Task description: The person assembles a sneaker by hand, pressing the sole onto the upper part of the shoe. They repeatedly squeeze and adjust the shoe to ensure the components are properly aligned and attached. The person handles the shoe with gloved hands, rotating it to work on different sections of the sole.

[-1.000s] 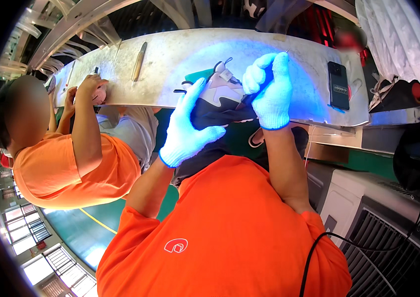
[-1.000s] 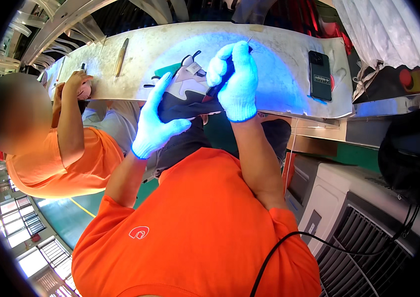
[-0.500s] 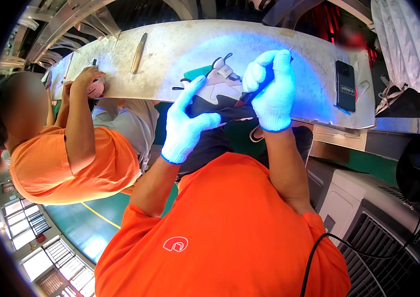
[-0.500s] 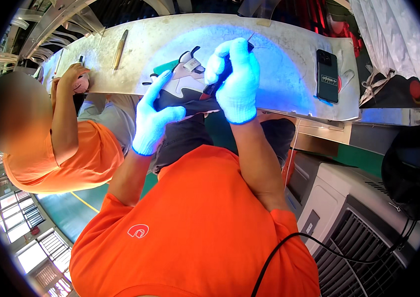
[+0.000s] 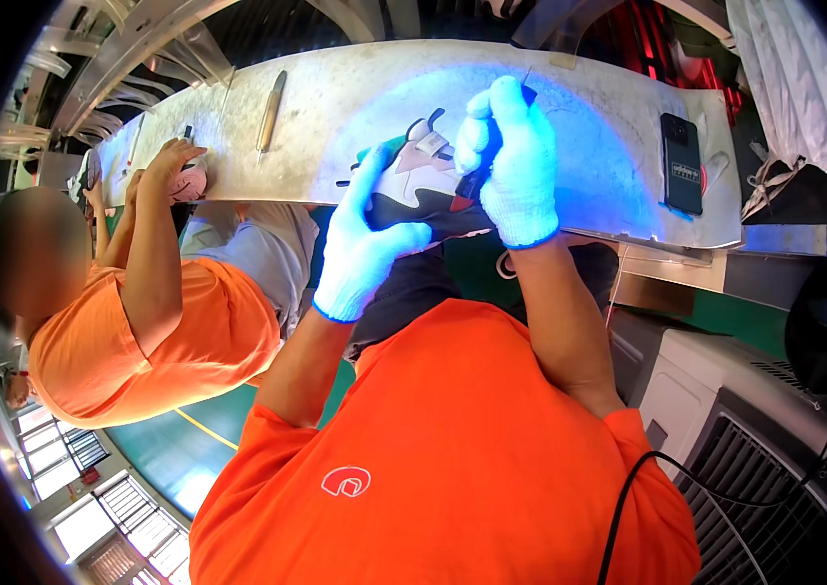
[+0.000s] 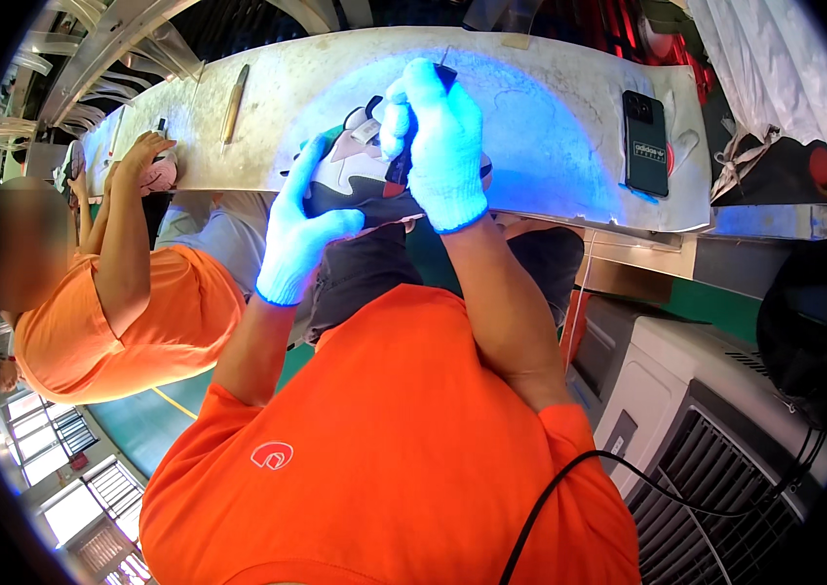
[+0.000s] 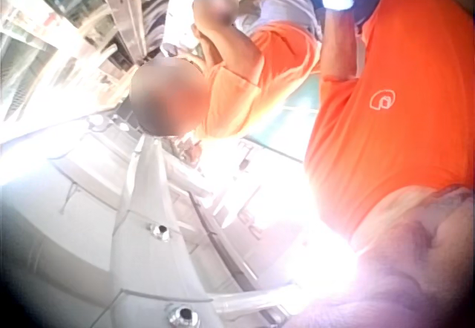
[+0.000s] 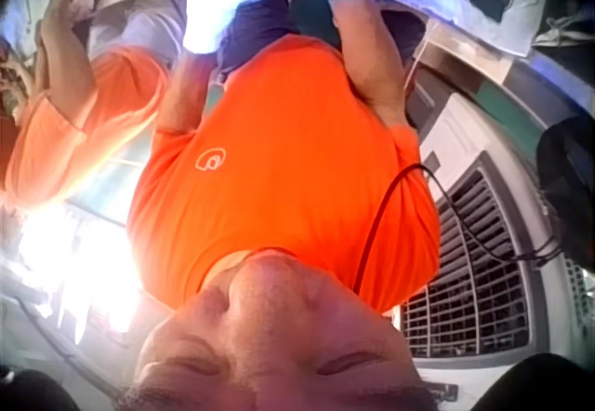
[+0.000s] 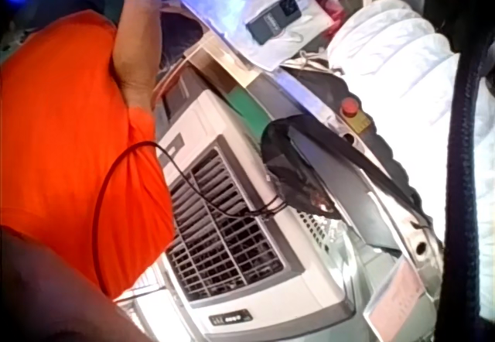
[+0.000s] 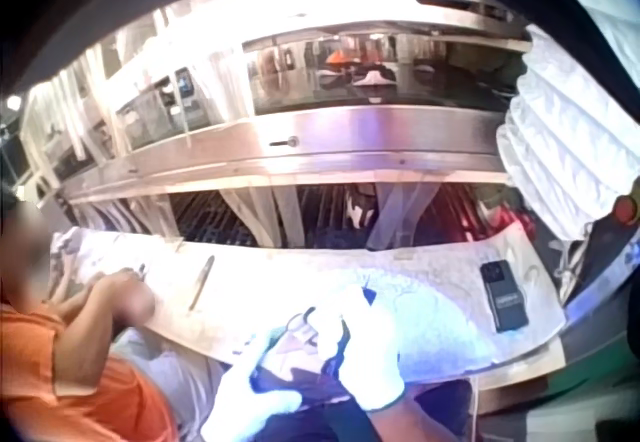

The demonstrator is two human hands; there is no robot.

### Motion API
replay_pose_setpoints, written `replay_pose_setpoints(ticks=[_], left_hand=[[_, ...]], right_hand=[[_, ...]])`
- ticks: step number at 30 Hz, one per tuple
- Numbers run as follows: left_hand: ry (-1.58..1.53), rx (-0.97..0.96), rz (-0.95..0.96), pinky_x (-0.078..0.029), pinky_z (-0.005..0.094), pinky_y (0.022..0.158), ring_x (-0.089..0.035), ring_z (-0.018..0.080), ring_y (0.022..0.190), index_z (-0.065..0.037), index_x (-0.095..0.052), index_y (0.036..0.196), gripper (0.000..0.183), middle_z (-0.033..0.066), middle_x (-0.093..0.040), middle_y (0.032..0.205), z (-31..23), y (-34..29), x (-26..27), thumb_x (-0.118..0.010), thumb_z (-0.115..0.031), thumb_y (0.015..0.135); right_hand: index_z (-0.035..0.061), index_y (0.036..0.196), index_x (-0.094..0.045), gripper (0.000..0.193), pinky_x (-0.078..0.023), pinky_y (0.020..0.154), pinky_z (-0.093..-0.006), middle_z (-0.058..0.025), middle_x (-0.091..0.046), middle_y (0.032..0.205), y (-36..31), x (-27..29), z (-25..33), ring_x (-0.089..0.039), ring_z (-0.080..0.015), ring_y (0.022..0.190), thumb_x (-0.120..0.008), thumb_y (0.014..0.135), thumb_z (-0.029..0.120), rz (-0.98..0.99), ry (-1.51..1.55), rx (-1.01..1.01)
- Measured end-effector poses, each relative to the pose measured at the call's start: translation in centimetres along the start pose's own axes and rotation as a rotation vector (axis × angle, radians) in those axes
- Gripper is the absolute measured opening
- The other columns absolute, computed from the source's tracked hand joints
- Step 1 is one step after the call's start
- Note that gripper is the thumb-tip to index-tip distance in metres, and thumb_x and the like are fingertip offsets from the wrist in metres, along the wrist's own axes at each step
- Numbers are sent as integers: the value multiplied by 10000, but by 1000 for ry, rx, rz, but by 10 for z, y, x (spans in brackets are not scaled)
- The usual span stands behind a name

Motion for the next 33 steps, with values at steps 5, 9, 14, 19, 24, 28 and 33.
replay_pose_setpoints(ticks=[5,9,14,19,24,28,33], left_hand=[[310,-40,-111,-547,404,1201,-653,322,1422,-23,-346,1774,1230,231,-609,1615,5,1,5,-983,-157,730],[293,-66,-112,-539,419,1210,-652,328,1424,-16,-369,1763,1247,226,-623,1601,2,3,2,-1004,-163,700],[324,-149,-77,-557,422,1189,-654,317,1399,-3,-395,1748,1254,201,-621,1594,-4,4,1,-1017,-119,666],[295,-174,39,-602,415,1140,-663,299,1367,-34,-283,1797,1343,175,-612,1585,14,14,6,-1022,-50,676],[496,-189,-18,-537,453,1205,-665,371,1390,-18,-348,1766,1353,244,-620,1560,0,10,0,-1070,-177,632],[418,-145,34,-554,450,1181,-687,376,1368,-57,-389,1759,1360,233,-641,1553,16,31,2,-1095,-185,603],[737,-94,197,-575,435,1132,-747,396,1301,-107,-509,1721,1177,240,-747,1456,-7,77,3,-1021,-447,718]], right_hand=[[17,968,-705,350,-464,597,-296,-21,-617,710,-20,-18,9,-577,-128,603,-678,1147,317,-70,-74,46],[3,1012,-712,296,-470,604,-289,-35,-665,745,-33,-16,25,-600,-127,627,-728,1114,281,-61,-110,194],[3,1192,-763,177,-582,658,-315,-63,-760,879,-76,8,112,-716,-138,726,-783,1069,129,-6,-483,356],[-17,1576,-501,945,-646,816,-504,-240,-737,1280,-81,-14,42,-797,-422,992,-879,896,520,446,-1941,175],[-25,1513,-554,828,-636,725,-491,-201,-743,1141,-89,-34,25,-808,-345,883,-864,918,461,380,-2047,88],[-45,1412,-607,747,-630,702,-472,-165,-752,1006,-80,-41,20,-808,-318,853,-856,914,453,406,-2087,191],[-70,1309,-732,628,-620,830,-479,-265,-796,1000,-22,-21,33,-800,-415,956,-786,949,442,515,-1740,-280]])
Point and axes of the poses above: each hand's wrist, its own y-axis towards the middle knuckle, its own x-axis out of the back of the hand, z = x × y, the point moved 10 cm from there along y, towards the middle knuckle
